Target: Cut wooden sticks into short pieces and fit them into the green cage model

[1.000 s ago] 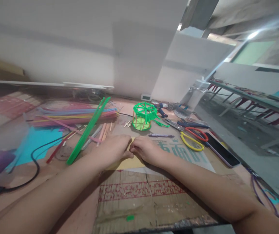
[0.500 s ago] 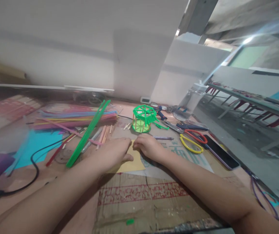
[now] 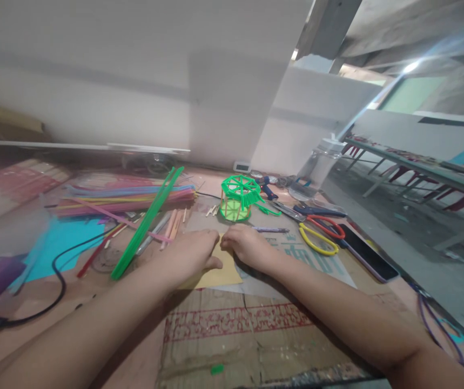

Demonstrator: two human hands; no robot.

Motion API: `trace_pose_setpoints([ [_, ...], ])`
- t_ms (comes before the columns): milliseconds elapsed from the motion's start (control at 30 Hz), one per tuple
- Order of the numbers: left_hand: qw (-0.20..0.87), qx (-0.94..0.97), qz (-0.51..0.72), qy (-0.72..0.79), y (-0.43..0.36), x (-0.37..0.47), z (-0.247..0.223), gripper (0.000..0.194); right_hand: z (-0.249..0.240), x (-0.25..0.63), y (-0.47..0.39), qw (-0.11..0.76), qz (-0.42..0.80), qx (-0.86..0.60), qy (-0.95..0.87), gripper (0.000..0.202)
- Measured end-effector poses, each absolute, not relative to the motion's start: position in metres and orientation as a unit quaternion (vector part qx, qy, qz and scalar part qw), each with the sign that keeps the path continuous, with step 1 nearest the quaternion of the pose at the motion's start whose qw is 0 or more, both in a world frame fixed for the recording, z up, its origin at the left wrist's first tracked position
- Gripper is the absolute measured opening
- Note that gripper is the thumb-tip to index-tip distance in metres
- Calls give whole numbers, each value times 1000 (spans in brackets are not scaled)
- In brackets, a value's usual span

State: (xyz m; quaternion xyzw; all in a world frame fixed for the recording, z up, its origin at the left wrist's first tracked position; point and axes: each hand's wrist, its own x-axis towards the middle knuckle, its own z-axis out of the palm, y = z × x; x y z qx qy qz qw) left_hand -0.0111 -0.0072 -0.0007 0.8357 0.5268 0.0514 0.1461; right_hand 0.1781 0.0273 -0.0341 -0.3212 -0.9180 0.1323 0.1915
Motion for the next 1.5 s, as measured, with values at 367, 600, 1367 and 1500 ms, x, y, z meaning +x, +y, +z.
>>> trace_pose_setpoints([
  [367, 141, 839, 57, 522, -5, -11, -7, 26, -33, 180, 28, 186, 143, -311, -921, 12],
  [600, 142, 843, 61, 515, -4, -11, -10, 27, -34, 181, 29, 186, 158, -310, -919, 11],
  [1367, 180, 815, 74, 546, 5, -11, -2, 32, -33, 190, 40, 393, 599, -337, -611, 47],
  [1500, 205, 825, 175, 497, 6, -7, 7, 25, -31, 189, 38, 398, 638, -324, -574, 47],
])
